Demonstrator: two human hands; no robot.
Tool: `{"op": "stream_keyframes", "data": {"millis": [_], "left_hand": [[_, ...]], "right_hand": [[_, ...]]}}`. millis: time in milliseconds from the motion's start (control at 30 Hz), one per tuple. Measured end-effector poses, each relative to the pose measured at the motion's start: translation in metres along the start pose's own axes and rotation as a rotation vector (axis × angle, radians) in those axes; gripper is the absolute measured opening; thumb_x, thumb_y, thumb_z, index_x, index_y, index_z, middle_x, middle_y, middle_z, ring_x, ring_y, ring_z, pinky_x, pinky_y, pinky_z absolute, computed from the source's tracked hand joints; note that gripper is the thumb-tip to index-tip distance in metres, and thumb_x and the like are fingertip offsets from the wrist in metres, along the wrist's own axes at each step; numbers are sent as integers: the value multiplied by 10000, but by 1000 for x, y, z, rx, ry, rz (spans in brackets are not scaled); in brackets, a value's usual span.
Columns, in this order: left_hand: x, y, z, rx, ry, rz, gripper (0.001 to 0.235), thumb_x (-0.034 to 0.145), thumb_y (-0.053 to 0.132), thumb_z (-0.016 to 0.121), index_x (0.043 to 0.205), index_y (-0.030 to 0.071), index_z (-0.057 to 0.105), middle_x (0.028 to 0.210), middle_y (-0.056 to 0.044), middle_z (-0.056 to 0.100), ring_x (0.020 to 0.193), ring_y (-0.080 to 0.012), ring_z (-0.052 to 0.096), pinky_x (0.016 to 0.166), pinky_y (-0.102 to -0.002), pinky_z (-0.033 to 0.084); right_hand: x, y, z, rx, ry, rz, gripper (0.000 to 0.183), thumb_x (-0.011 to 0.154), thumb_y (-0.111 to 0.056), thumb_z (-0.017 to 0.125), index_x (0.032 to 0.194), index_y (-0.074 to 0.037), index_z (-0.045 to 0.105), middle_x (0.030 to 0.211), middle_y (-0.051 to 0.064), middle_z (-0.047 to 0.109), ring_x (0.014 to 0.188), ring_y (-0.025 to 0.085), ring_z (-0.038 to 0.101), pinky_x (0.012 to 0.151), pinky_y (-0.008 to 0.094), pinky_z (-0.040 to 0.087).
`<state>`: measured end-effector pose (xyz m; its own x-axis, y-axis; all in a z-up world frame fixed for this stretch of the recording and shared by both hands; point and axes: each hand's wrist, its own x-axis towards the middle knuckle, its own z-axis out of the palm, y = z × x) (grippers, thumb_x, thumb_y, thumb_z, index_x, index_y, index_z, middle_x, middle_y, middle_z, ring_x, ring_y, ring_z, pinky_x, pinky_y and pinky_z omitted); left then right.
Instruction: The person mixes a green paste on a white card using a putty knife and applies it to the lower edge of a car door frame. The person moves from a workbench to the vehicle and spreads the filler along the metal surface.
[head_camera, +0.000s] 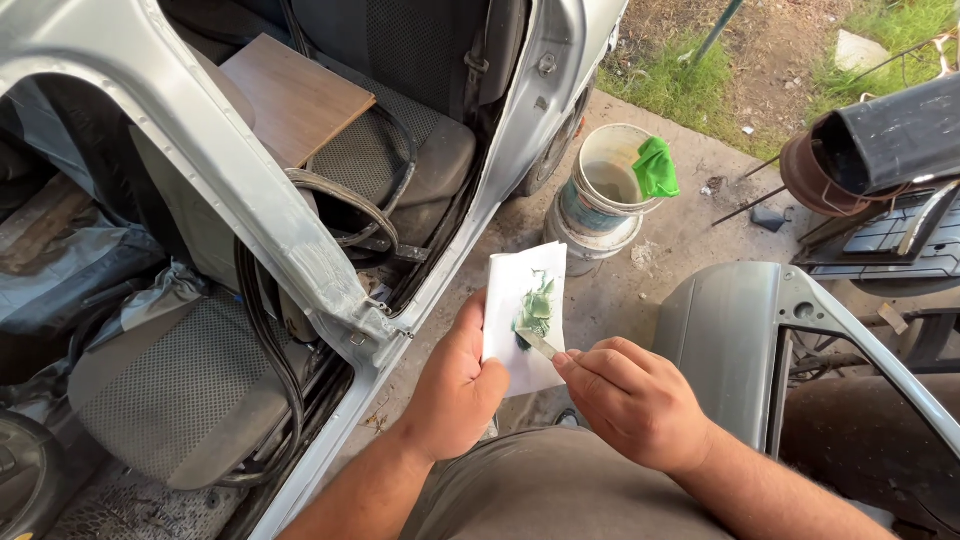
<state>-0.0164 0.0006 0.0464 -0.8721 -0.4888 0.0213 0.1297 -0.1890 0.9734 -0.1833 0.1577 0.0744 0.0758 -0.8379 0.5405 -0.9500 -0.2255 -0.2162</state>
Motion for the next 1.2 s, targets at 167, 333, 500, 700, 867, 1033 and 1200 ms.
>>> {"op": "stream_keyframes", "data": {"millis": [167,333,500,700,867,1033,1200], "left_hand": [[10,-7,-7,142,52,48,810,792,-122,366,1584,41,410,1437,-195,691,1245,-264,680,1076,-375,530],[28,-12,-20,175,149,-8,838,782,-100,393,1617,-31,401,1471,-289,639,1347,-362,593,1137,-505,472],[57,-37,-26,177,213,-115,904,774,-112,408,1674,-46,351,1572,-364,544,1515,-465,453,1232,-645,371],[82,-113,-19,70,360,-279,788,775,-76,428,1555,20,488,1434,-180,722,1242,-277,693,1065,-361,529],[101,-206,-9,5,503,-614,819,783,-106,423,1573,89,513,1462,-116,739,1290,-230,711,1059,-334,548],[93,-310,-3,426,442,-904,726,808,-5,517,1506,190,520,1362,-110,765,1150,-344,752,959,-446,591],[116,-398,-21,462,364,-908,575,802,18,509,1348,174,601,1193,-144,794,1017,-421,743,854,-513,586]], "right_hand": [[6,11,6,179,-66,169,272,837,-7,789,1108,-13,817,892,26,714,732,164,657,636,305,572],[-3,43,22,691,74,694,96,824,29,822,899,-25,849,717,56,773,557,116,675,506,269,557],[-28,107,46,1199,330,919,17,882,112,786,890,127,783,682,188,693,544,187,652,475,354,598],[-42,216,47,1608,139,1156,94,986,57,723,1065,91,761,914,184,771,680,202,680,608,285,553],[-33,300,72,1246,-114,1086,97,944,64,768,1035,84,794,805,135,749,669,187,668,637,287,570],[-47,366,155,1694,42,1104,92,1015,70,678,1087,71,736,875,161,738,703,195,683,628,291,582],[-61,407,255,1727,65,1299,97,989,78,710,1080,78,745,931,188,761,700,212,690,629,281,571]]}}
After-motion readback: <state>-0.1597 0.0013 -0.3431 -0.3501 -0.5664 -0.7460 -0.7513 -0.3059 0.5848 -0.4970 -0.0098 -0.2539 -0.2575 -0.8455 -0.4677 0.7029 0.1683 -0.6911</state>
